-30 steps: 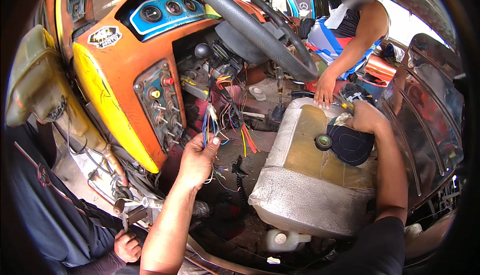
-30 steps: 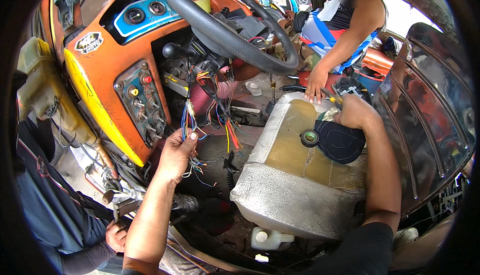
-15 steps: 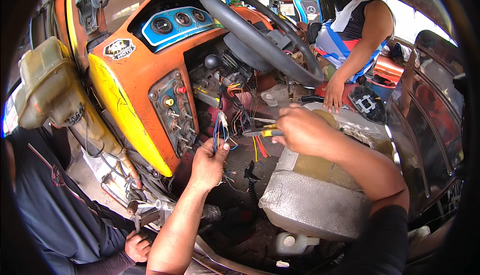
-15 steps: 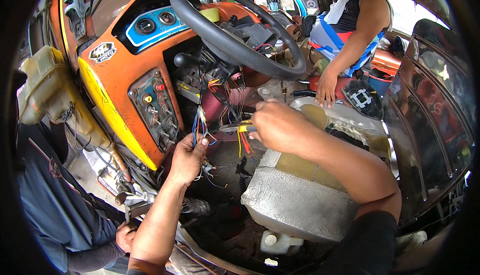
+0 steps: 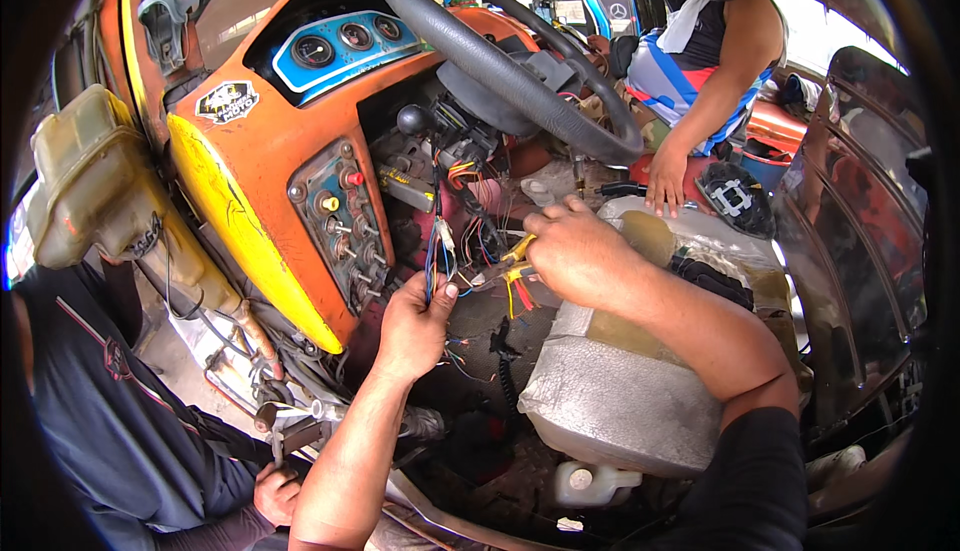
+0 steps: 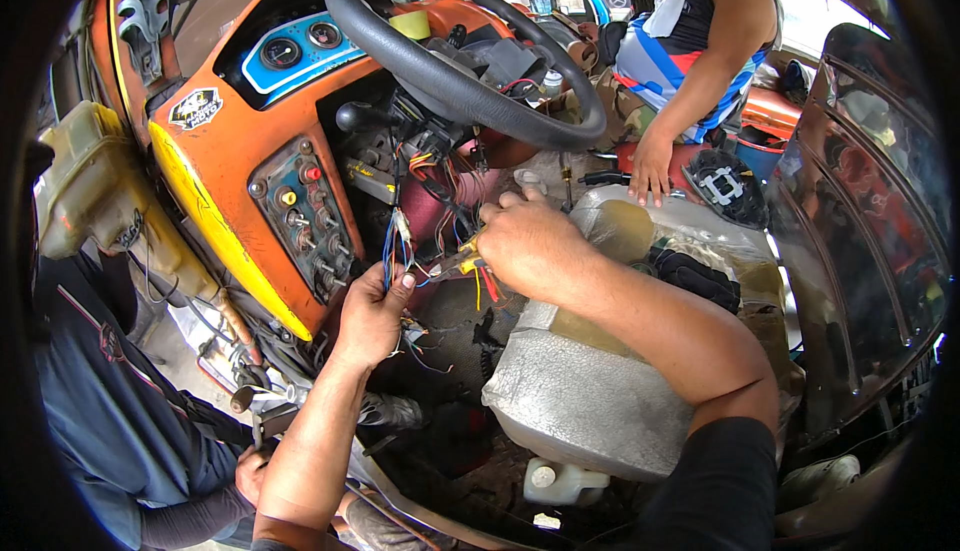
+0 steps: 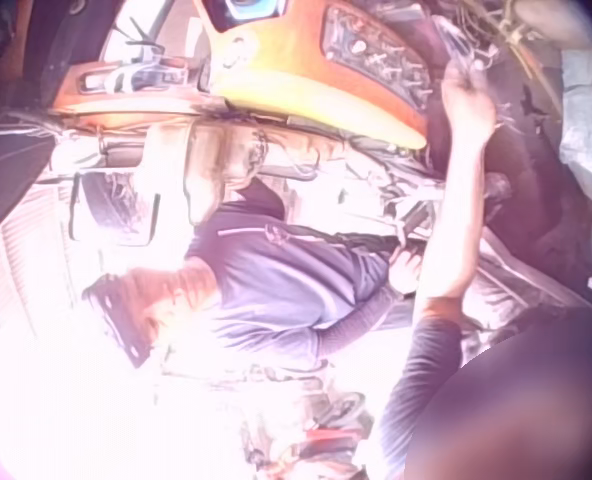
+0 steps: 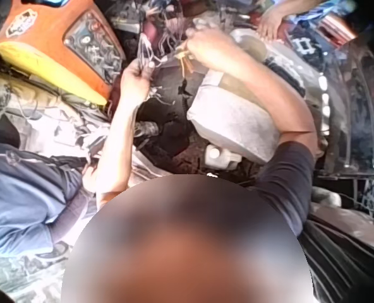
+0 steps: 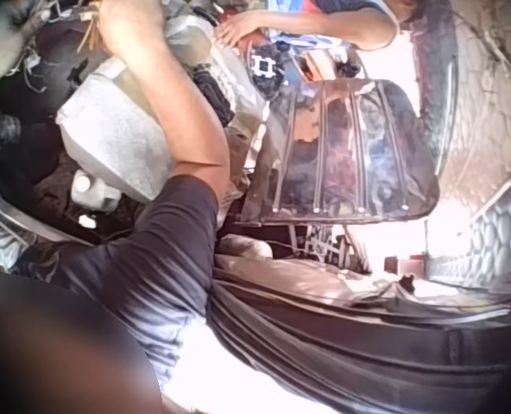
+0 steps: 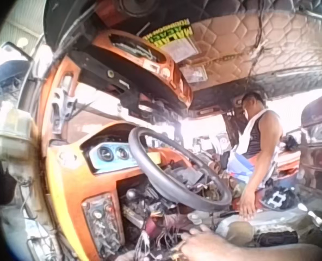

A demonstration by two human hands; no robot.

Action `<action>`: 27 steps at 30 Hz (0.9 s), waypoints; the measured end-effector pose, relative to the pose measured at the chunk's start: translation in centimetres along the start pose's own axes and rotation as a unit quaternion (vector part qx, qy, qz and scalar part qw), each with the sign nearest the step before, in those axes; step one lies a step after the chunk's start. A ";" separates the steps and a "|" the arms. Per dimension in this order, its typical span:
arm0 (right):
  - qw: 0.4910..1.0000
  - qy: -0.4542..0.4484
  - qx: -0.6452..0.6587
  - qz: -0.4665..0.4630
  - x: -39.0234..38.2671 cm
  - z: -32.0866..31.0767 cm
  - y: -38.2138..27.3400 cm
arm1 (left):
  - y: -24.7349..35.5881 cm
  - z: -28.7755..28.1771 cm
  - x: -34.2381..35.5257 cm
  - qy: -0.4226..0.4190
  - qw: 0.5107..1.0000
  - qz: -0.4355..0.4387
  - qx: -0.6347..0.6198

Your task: The person works on a bundle of exposed wires under the dashboard of a vehicle, using a screwdriver to strip insulation and twist wire ends together. The person repeatedly handles the wire bundle and uses the tool to manipulate individual wires.

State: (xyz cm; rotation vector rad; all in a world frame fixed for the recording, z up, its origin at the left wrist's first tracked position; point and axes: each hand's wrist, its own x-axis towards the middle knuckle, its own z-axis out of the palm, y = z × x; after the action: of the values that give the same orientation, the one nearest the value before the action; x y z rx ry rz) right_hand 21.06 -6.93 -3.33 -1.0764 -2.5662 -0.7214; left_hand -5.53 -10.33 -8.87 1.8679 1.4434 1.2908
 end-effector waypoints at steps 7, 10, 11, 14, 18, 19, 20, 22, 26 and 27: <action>0.986 0.048 -0.128 -0.101 2.2 -1.9 0.7 | 0.7 -0.4 0.7 -0.013 0.996 0.016 0.083; 0.979 0.041 -0.154 -0.128 3.0 -2.5 0.4 | 1.3 -0.9 0.5 -0.008 0.994 0.020 0.108; 0.977 0.046 -0.159 -0.136 3.2 -2.7 0.1 | 1.4 -1.2 0.5 -0.011 0.994 0.023 0.107; 0.973 0.061 -0.179 -0.134 3.6 -3.3 -0.7 | 1.9 -1.7 0.6 -0.016 0.992 0.028 0.124; 0.978 -0.004 -0.182 -0.106 3.7 -4.4 -1.2 | 2.4 -1.6 0.6 -0.022 0.990 0.012 0.142; 0.977 -0.027 -0.179 -0.110 3.8 -4.7 -1.1 | 2.6 -1.6 0.6 -0.023 0.989 0.005 0.144; 0.977 -0.029 -0.180 -0.115 3.7 -4.9 -1.1 | 2.7 -1.5 0.5 -0.021 0.990 0.007 0.142; 0.975 -0.038 -0.184 -0.115 3.6 -5.1 -1.1 | 2.9 -1.3 0.4 -0.012 0.989 0.009 0.147; 0.973 -0.039 -0.196 -0.115 3.1 -4.9 -0.7 | 3.1 -1.0 0.3 -0.016 0.990 0.017 0.138; 0.971 -0.025 -0.207 -0.118 3.0 -4.8 -0.6 | 3.2 -0.9 0.3 -0.017 0.990 0.021 0.139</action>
State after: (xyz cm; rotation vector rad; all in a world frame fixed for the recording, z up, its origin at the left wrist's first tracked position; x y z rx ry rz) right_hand 18.81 -8.12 1.79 -0.9096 -2.6836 -1.3523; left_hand -4.71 -11.33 -5.80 2.0961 1.6431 1.1178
